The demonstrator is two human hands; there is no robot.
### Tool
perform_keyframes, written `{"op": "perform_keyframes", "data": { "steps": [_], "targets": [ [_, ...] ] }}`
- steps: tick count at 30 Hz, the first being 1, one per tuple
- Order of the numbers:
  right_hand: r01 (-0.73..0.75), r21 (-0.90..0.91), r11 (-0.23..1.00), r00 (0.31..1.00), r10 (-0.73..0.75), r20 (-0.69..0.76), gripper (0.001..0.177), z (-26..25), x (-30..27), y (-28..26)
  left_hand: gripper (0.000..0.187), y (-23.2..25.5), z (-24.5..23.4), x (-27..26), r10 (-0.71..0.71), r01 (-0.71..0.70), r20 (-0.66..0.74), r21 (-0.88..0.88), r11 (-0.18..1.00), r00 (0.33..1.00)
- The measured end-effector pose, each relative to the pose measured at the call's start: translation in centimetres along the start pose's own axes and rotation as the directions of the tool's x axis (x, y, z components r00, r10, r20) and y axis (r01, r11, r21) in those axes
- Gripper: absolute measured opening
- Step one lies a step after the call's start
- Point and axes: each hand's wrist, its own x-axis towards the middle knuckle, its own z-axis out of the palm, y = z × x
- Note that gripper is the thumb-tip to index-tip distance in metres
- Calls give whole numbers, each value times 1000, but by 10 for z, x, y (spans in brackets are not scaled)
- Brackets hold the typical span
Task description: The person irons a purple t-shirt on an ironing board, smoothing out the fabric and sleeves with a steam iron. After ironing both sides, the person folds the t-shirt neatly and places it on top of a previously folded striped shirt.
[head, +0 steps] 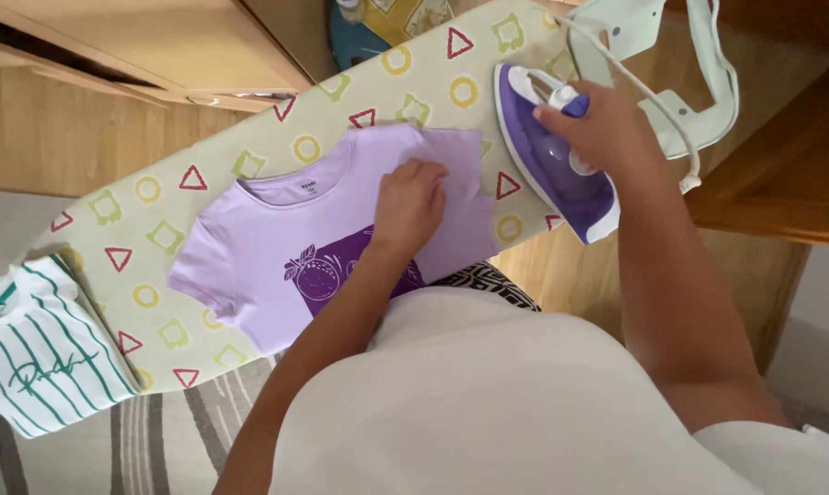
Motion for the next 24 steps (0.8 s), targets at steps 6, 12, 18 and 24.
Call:
{"op": "perform_keyframes", "data": {
  "steps": [6, 12, 18, 24],
  "targets": [
    [103, -1, 995, 991, -102, -91, 45, -23, 60, 19, 42, 34, 52, 40, -6, 1, 17, 317, 948, 1000],
    [177, -22, 984, 980, -178, -86, 42, -40, 83, 21, 34, 29, 79, 55, 1, 40, -107, 378, 925, 994],
    [177, -29, 984, 979, -179, -95, 38, -40, 83, 20, 14, 10, 105, 74, 11, 30, -71, 540, 841, 997],
    [227, -53, 972, 964, -232, -127, 43, -34, 104, 33, 9, 33, 53, 95, -442, 449, 91, -83, 890, 893]
  ]
}}
